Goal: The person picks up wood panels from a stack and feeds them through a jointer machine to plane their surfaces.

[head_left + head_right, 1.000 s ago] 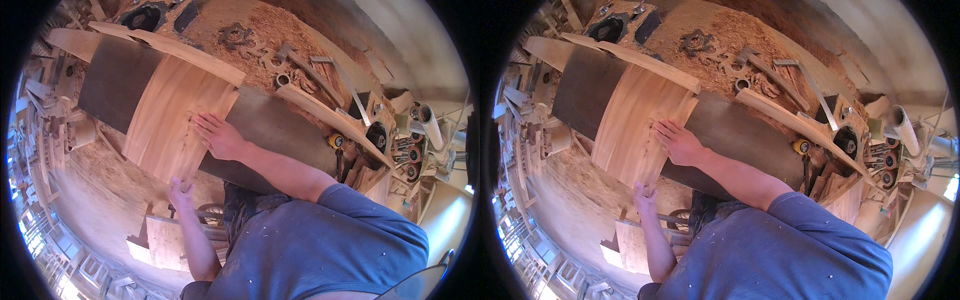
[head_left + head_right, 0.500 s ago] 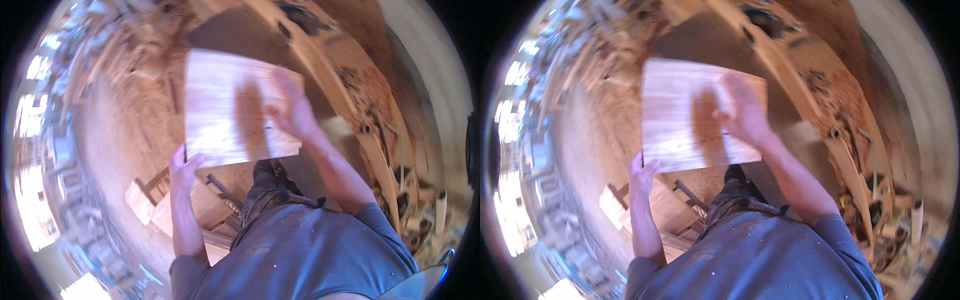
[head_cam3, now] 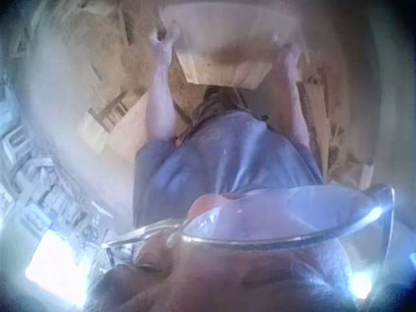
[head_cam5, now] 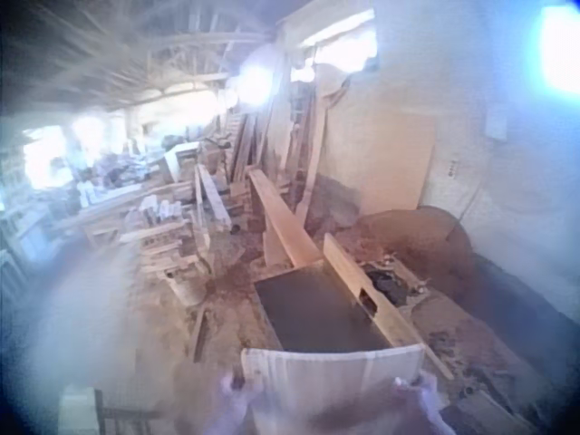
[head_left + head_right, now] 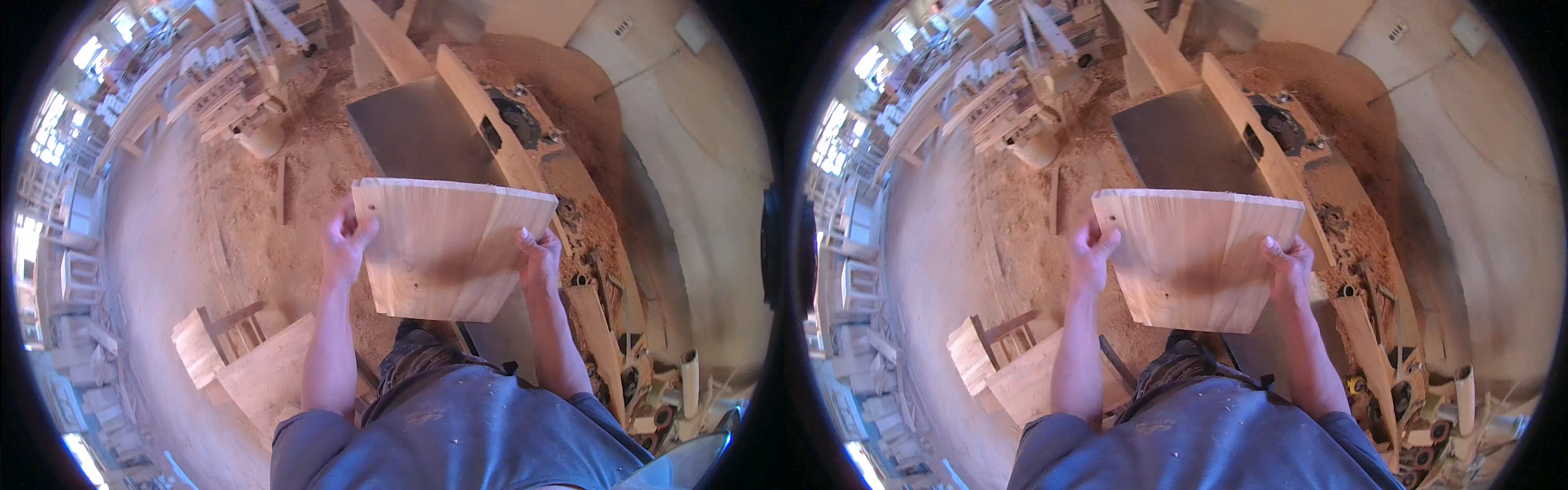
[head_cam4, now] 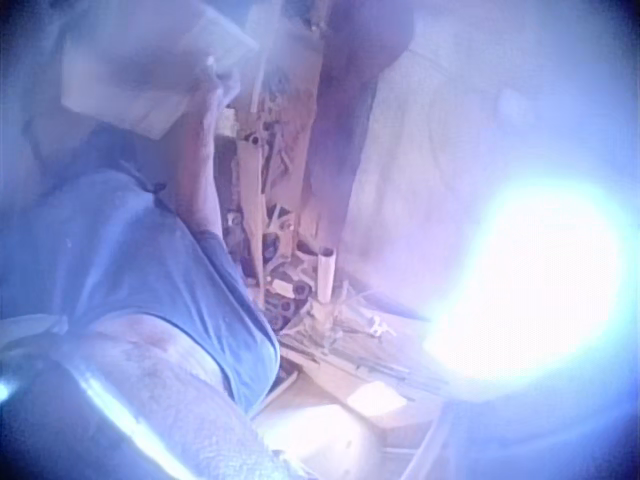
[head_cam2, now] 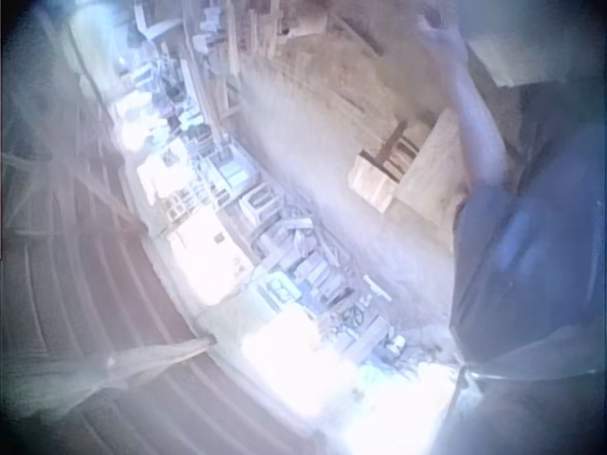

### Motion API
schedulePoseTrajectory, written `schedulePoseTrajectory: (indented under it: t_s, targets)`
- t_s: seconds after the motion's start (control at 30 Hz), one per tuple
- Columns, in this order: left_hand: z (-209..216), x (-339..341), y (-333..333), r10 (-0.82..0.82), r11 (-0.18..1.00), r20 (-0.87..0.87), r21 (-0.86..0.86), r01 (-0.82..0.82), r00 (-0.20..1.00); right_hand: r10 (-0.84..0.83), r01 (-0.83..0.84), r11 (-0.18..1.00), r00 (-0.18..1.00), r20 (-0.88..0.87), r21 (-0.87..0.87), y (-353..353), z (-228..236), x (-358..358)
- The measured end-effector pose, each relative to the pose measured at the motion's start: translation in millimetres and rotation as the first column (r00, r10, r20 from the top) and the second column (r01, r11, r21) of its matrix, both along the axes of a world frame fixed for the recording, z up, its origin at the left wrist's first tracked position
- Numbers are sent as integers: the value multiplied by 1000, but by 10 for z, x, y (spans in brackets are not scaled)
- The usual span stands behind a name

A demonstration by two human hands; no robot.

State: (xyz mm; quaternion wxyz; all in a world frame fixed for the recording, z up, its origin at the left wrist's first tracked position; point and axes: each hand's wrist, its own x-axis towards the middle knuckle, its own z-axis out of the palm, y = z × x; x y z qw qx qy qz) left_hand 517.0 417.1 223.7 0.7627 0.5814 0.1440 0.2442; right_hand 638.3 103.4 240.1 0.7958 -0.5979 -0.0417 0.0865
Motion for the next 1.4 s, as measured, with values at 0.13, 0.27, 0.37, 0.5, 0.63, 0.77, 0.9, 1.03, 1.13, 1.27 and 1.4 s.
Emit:
schedulePoseTrajectory:
  t_s: [0.13,0.27,0.37,0.5,0.63,0.77,0.9,1.03,1.13,1.27,1.4]
  targets:
    - [-1194,-306,-57,-60,971,-536,166,174,842,-151,155,987,982,-115,32,11,-133,-40]
    - [-1382,-132,-202,97,974,-569,221,38,816,-305,317,948,910,-282,-2,-17,-519,1]
    - [-1762,285,69,101,919,-594,364,154,798,-398,357,915,872,-284,-186,-173,-1127,-41]
    - [-2133,722,469,229,728,-638,614,306,735,-290,-17,821,849,-443,-570,-327,-1373,-145]
    - [-1547,1243,15,176,632,-732,597,494,658,-278,-317,498,823,-495,-807,-719,-1353,-202]
    - [-1460,1127,-9,230,511,-547,772,378,805,23,55,119,998,58,-991,-660,-1448,-386]
    - [-2028,245,-10,532,622,-507,777,92,679,387,254,329,842,375,-910,-417,-1479,-458]
    - [-1521,-119,-877,170,984,-752,159,-75,637,453,267,327,798,398,-907,-411,-1723,-256]
    - [-1732,-109,-983,26,975,-625,-157,-158,780,468,259,326,791,394,-909,-388,-1726,-103]
    - [-1792,139,-1069,31,969,-634,-169,-178,773,483,310,313,762,431,-898,-477,-1821,124]
    - [-1676,173,-1115,21,974,-636,-161,-159,771,505,311,269,760,408,-912,-442,-1827,111]
